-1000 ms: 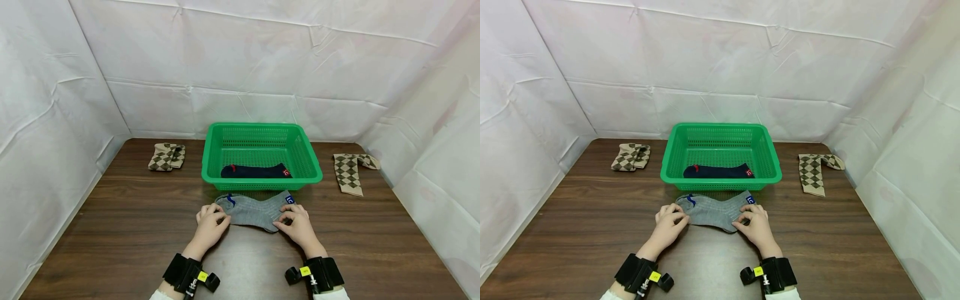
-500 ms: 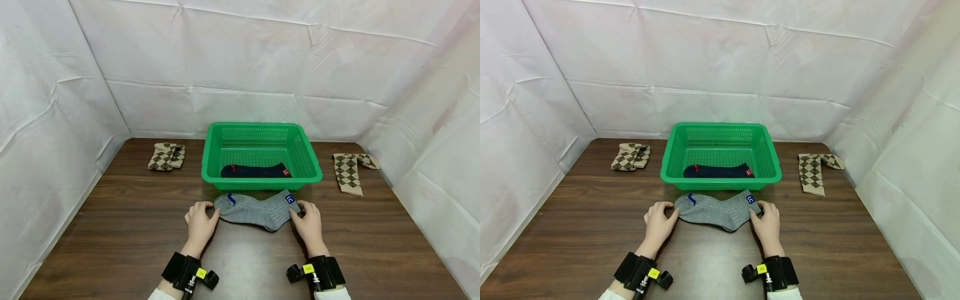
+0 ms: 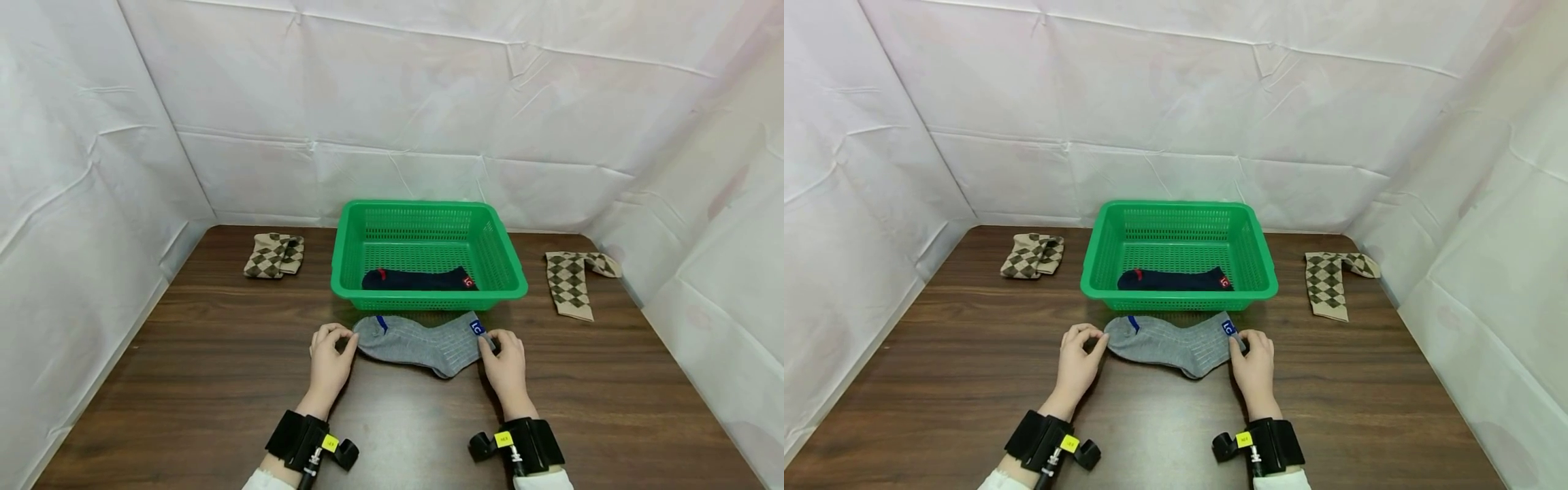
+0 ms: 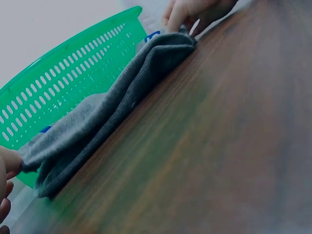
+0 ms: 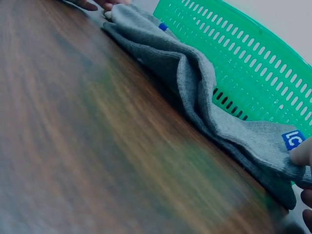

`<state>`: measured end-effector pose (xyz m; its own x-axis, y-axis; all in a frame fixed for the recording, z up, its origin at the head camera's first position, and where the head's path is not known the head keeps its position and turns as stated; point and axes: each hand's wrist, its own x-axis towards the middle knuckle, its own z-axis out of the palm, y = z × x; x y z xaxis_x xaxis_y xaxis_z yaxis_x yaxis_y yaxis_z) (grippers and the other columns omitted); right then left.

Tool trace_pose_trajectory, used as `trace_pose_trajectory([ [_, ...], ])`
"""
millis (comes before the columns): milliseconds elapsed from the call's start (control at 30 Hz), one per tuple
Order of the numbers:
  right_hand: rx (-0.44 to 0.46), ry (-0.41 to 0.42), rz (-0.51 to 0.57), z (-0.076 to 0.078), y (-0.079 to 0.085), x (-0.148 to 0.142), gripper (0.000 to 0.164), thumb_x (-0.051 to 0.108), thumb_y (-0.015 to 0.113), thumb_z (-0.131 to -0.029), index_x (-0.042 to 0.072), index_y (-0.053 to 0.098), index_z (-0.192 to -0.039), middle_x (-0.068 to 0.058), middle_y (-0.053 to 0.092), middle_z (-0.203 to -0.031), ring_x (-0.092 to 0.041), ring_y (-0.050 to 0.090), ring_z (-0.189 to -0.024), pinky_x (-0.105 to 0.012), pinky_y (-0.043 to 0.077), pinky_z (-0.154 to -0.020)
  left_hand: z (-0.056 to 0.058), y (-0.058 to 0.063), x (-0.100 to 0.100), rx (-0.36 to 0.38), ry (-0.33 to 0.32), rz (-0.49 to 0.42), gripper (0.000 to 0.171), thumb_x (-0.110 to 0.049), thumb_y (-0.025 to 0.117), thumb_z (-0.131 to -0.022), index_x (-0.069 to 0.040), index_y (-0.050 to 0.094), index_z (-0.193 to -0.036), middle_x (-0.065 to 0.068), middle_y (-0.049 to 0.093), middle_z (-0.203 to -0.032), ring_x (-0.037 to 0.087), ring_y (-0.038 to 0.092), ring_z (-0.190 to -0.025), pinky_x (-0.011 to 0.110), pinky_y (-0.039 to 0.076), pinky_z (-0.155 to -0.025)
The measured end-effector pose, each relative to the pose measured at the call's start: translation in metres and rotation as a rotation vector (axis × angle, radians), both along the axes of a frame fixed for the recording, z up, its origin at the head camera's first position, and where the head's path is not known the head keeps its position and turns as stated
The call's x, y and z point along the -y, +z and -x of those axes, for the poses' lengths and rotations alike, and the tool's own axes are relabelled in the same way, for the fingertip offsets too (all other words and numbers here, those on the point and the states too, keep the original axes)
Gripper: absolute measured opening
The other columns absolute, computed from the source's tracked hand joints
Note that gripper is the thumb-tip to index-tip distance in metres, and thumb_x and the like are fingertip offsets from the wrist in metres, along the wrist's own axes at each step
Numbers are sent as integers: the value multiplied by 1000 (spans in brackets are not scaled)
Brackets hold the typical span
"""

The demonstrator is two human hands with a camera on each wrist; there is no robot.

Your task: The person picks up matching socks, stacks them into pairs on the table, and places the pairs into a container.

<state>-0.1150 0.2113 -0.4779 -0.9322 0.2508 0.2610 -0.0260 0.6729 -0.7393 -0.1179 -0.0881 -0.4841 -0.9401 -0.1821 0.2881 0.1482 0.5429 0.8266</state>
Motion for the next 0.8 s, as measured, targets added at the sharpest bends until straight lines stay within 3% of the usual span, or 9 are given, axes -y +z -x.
trace_pose_trajectory([
  [167, 6, 18, -39, 0, 0, 0, 16, 10, 57, -94, -5, 62, -98, -23, 60, -102, -36, 49, -94, -44, 38, -79, 7, 1, -1, 5, 33, 2, 14, -16, 68, -88, -2, 69, -86, 14, 57, -106, 32, 46, -102, 51, 28, -95],
  [400, 33, 44, -70, 0, -1, 2, 18, 7, 54, -94, -7, 59, -104, -24, 59, -98, -37, 50, -93, -45, 36, -82, 8, 0, 0, 62, 44, 101, 14, -18, 66, -89, -4, 67, -94, 15, 59, -107, 35, 48, -103, 52, 29, -94],
  [600, 101, 37, -72, 1, 0, 3, 31, 13, 55, -94, -9, 56, -117, -28, 54, -113, -41, 42, -106, -50, 28, -92, 8, 1, 1, 132, 1, 190, 35, -26, 61, -93, -2, 62, -119, 18, 54, -118, 38, 43, -114, 54, 26, -98],
  [800, 215, 37, -146, 5, 1, 4, 44, 26, 55, -95, -7, 54, -124, -28, 43, -126, -43, 31, -113, -56, 21, -91, 8, 0, 1, 174, -49, 240, 43, -31, 60, -93, -1, 59, -124, 19, 48, -122, 37, 37, -116, 53, 23, -99],
])
